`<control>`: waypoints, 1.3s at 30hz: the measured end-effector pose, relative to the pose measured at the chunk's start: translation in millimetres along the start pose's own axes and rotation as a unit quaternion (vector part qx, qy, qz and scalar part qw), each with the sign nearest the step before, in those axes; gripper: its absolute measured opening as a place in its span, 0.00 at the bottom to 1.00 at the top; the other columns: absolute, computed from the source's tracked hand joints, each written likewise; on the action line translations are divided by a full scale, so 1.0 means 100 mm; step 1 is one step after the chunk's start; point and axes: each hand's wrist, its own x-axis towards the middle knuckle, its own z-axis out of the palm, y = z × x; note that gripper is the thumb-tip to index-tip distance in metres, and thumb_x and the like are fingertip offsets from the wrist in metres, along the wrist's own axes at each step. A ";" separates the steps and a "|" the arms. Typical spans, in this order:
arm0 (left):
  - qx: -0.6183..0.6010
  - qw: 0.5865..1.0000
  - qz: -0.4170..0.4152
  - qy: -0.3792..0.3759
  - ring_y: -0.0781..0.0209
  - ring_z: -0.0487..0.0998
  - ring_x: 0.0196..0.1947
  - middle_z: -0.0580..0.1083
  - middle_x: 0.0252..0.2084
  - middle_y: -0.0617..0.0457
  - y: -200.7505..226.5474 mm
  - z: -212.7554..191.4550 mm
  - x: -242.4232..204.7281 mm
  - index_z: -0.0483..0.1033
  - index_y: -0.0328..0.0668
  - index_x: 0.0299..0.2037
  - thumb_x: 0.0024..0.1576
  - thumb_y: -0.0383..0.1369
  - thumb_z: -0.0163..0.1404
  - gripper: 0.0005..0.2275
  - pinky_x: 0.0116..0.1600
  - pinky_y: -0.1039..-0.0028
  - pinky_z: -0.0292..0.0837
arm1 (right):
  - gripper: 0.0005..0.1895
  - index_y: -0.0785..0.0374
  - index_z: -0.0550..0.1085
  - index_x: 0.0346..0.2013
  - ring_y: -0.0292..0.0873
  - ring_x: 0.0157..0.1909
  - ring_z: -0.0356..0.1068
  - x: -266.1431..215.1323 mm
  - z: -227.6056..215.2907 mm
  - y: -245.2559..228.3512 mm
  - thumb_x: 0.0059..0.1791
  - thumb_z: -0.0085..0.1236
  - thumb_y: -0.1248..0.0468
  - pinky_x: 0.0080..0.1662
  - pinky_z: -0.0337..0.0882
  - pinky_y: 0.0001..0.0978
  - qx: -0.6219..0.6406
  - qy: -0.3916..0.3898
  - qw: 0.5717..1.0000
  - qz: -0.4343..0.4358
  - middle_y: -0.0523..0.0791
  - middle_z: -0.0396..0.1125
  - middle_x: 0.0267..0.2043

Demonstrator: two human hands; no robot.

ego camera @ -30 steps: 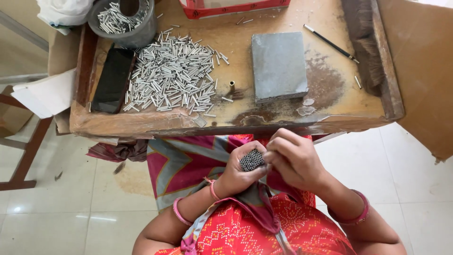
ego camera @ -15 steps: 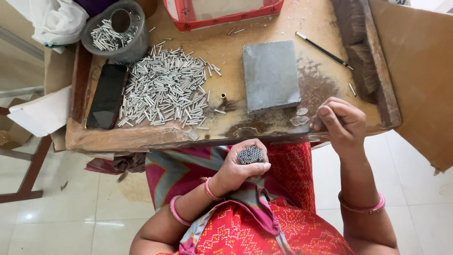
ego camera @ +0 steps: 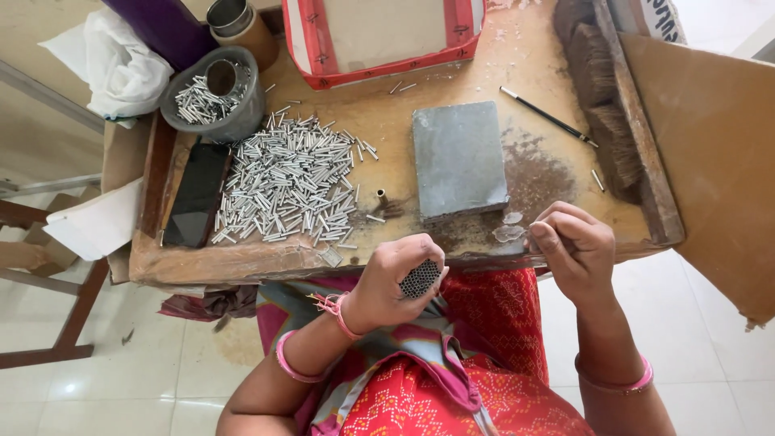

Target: The person picks small metal tubes one at a time from a pile on the workbench, arranges them on a flat stone slab, and places finished pieces into a red tray. They occasionally handle a small brass fitting on the slab and reposition pieces by hand.

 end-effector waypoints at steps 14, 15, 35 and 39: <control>0.118 0.987 0.062 -0.091 0.44 0.78 0.37 0.73 0.37 0.47 0.02 -0.53 0.42 0.71 0.40 0.42 0.49 0.25 0.54 0.11 0.41 0.62 0.74 | 0.11 0.74 0.72 0.29 0.32 0.28 0.65 -0.01 -0.03 0.02 0.54 0.55 0.70 0.30 0.63 0.20 0.002 -0.013 1.000 -0.003 0.45 0.68 0.30; 0.158 0.979 0.075 -0.100 0.43 0.78 0.38 0.73 0.37 0.47 0.03 -0.59 0.49 0.71 0.41 0.42 0.48 0.26 0.55 0.12 0.41 0.60 0.73 | 0.11 0.73 0.72 0.28 0.32 0.28 0.65 -0.01 -0.03 0.02 0.54 0.55 0.70 0.30 0.63 0.20 0.003 -0.014 1.000 0.000 0.45 0.68 0.30; 0.535 0.789 0.191 -0.236 0.46 0.80 0.39 0.74 0.36 0.49 -2.01 -1.11 2.85 0.73 0.45 0.39 0.55 0.29 0.50 0.04 0.40 0.58 0.76 | 0.13 0.70 0.71 0.22 0.38 0.24 0.63 0.01 -0.03 0.09 0.48 0.61 0.66 0.26 0.60 0.28 -0.013 -0.011 1.000 0.017 0.45 0.65 0.24; 0.572 0.724 0.233 -0.307 0.49 0.80 0.41 0.74 0.38 0.49 -2.03 -1.03 2.97 0.73 0.45 0.41 0.56 0.31 0.49 0.05 0.39 0.62 0.78 | 0.14 0.69 0.71 0.22 0.38 0.25 0.65 0.02 -0.02 0.07 0.47 0.62 0.64 0.28 0.63 0.28 -0.012 -0.021 1.000 0.019 0.45 0.65 0.25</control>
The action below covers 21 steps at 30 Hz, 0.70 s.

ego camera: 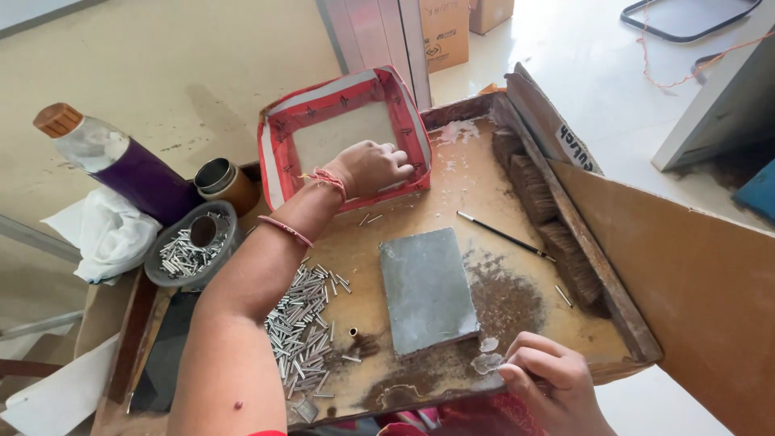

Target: The person picks small metal tubes one at a time from a pile on the workbench, arranges them on a flat stone slab, and places finished pieces into a red tray. They occasionally handle a small brass fitting on the slab and reposition pieces by hand.

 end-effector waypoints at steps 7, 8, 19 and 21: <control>0.003 0.998 0.058 0.032 0.53 0.79 0.43 0.73 0.41 0.51 0.03 0.23 -0.03 0.72 0.43 0.41 0.55 0.29 0.47 0.06 0.40 0.66 0.79 | 0.14 0.68 0.73 0.21 0.38 0.23 0.65 -0.07 0.01 0.11 0.45 0.64 0.62 0.26 0.63 0.28 -0.035 0.006 0.999 0.019 0.44 0.67 0.24; 0.005 0.997 0.066 0.042 0.54 0.78 0.44 0.72 0.41 0.51 0.04 0.23 -0.05 0.72 0.44 0.41 0.55 0.28 0.47 0.06 0.42 0.67 0.79 | 0.14 0.68 0.73 0.21 0.38 0.22 0.66 -0.07 0.01 0.14 0.45 0.64 0.61 0.25 0.63 0.28 -0.040 0.008 0.999 0.020 0.44 0.67 0.24; 0.108 0.983 0.031 0.142 0.58 0.75 0.50 0.70 0.48 0.53 0.04 0.33 -0.17 0.70 0.47 0.54 0.59 0.33 0.46 0.14 0.51 0.68 0.73 | 0.16 0.68 0.74 0.18 0.37 0.22 0.69 -0.12 0.00 0.29 0.44 0.66 0.59 0.26 0.66 0.27 -0.051 0.001 0.999 0.005 0.45 0.67 0.21; 0.102 0.986 -0.039 0.122 0.56 0.76 0.51 0.71 0.51 0.52 0.03 0.45 -0.17 0.70 0.46 0.57 0.59 0.33 0.46 0.15 0.52 0.66 0.73 | 0.16 0.68 0.74 0.18 0.37 0.22 0.70 -0.14 -0.03 0.33 0.44 0.66 0.59 0.27 0.68 0.26 -0.060 -0.003 0.998 0.001 0.45 0.67 0.20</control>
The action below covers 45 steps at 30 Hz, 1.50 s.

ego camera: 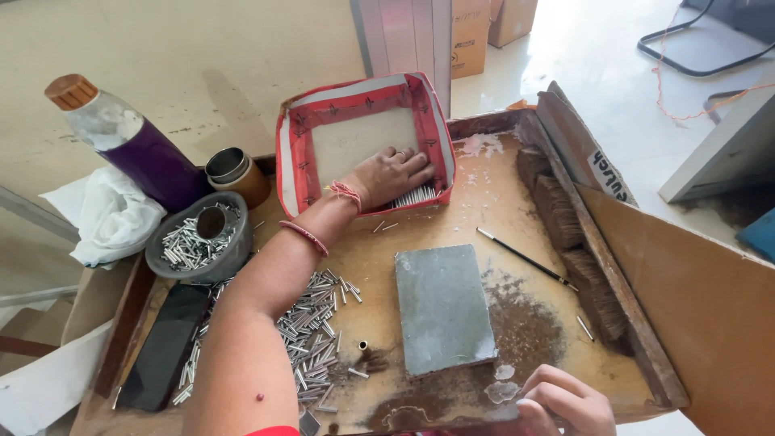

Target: The person picks small metal tubes one at a time from a pile on the workbench, arranges them on a flat stone slab, and places finished pieces into a red tray. They occasionally handle a small brass fitting on the slab and reposition pieces by hand.

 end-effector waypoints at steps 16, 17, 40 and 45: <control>-0.685 0.662 -0.302 0.035 0.59 0.78 0.56 0.79 0.53 0.47 0.14 0.18 -0.10 0.73 0.36 0.58 0.49 0.14 0.37 0.26 0.66 0.71 0.69 | 0.12 0.69 0.75 0.22 0.39 0.24 0.69 0.14 -0.01 -0.26 0.46 0.63 0.63 0.27 0.66 0.27 0.012 0.003 0.999 -0.032 0.46 0.67 0.24; -0.629 0.712 -0.309 0.051 0.56 0.78 0.57 0.78 0.54 0.45 0.17 0.07 -0.10 0.74 0.35 0.57 0.48 0.14 0.38 0.26 0.66 0.70 0.68 | 0.11 0.69 0.74 0.23 0.39 0.25 0.69 0.17 -0.01 -0.29 0.47 0.62 0.64 0.28 0.65 0.27 0.025 -0.001 0.999 -0.047 0.46 0.67 0.25; -0.563 0.705 -0.368 0.225 0.52 0.82 0.44 0.78 0.43 0.46 2.47 -2.84 -0.87 0.77 0.36 0.43 0.56 0.16 0.52 0.08 0.50 0.71 0.76 | 0.15 0.69 0.74 0.52 0.54 0.52 0.72 0.48 -0.88 -0.97 0.50 0.55 0.76 0.53 0.74 0.44 -0.488 -0.022 0.870 -0.065 0.51 0.69 0.53; -0.669 0.650 -0.257 0.253 0.58 0.81 0.42 0.77 0.43 0.46 2.49 -2.63 -0.17 0.77 0.34 0.45 0.59 0.20 0.53 0.06 0.49 0.74 0.77 | 0.42 0.68 0.62 0.67 0.54 0.64 0.62 0.67 -0.88 -0.81 0.38 0.63 0.73 0.62 0.64 0.42 -0.551 -0.161 0.815 0.075 0.50 0.56 0.69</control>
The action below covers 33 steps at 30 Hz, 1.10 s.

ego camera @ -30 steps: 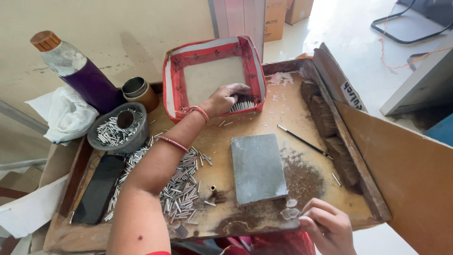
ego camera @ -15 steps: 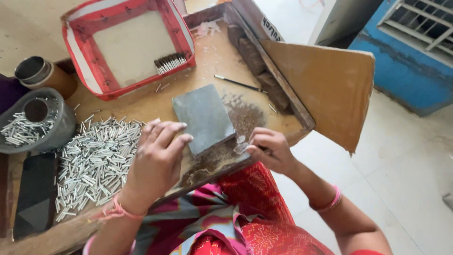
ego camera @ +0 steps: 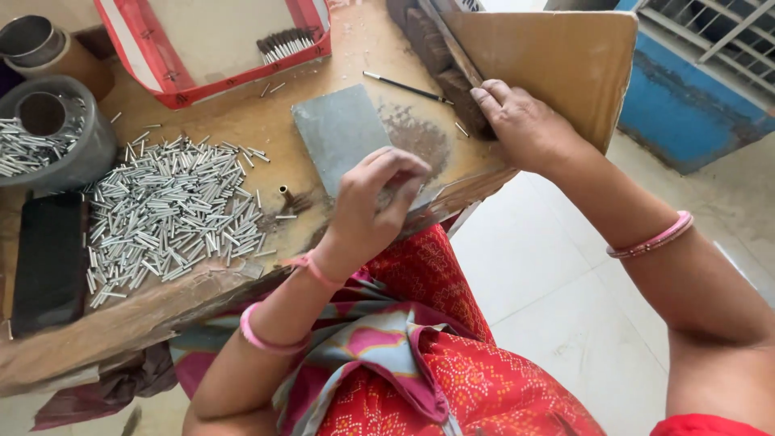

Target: The person picks small metal tubes one at a time from a pile on the workbench, arranges them on a flat stone slab, and places finished pieces into a red tray. They occasionally handle a small brass fitting on the slab and reposition pieces by hand.

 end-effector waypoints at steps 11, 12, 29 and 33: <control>0.059 0.992 -0.105 0.040 0.44 0.79 0.44 0.79 0.40 0.39 -1.77 1.08 1.40 0.79 0.34 0.39 0.63 0.47 0.45 0.20 0.50 0.62 0.72 | 0.47 0.64 0.63 0.67 0.53 0.66 0.60 0.57 0.19 0.30 0.35 0.74 0.64 0.64 0.64 0.42 -0.045 -0.123 0.991 -0.036 0.47 0.53 0.72; 0.088 0.990 -0.102 0.032 0.40 0.78 0.45 0.78 0.41 0.38 -1.88 1.13 1.47 0.78 0.35 0.37 0.64 0.50 0.42 0.23 0.52 0.59 0.71 | 0.45 0.64 0.64 0.66 0.53 0.65 0.61 0.60 0.19 0.31 0.36 0.74 0.64 0.63 0.65 0.43 -0.047 -0.143 0.988 -0.028 0.46 0.55 0.70; 0.121 0.981 -0.149 -0.010 0.38 0.78 0.43 0.79 0.37 0.39 -2.03 1.20 1.49 0.78 0.39 0.33 0.63 0.54 0.37 0.26 0.49 0.57 0.71 | 0.33 0.60 0.72 0.56 0.54 0.55 0.71 0.43 0.10 0.28 0.37 0.70 0.66 0.54 0.73 0.45 -0.035 -0.201 0.977 -0.055 0.46 0.63 0.63; 0.154 0.979 -0.131 -0.009 0.36 0.76 0.44 0.78 0.38 0.38 -1.93 1.20 1.48 0.77 0.36 0.32 0.65 0.51 0.38 0.25 0.50 0.54 0.70 | 0.32 0.61 0.71 0.57 0.54 0.56 0.71 0.21 0.06 0.27 0.39 0.70 0.64 0.54 0.73 0.44 -0.054 -0.209 0.974 -0.060 0.49 0.63 0.62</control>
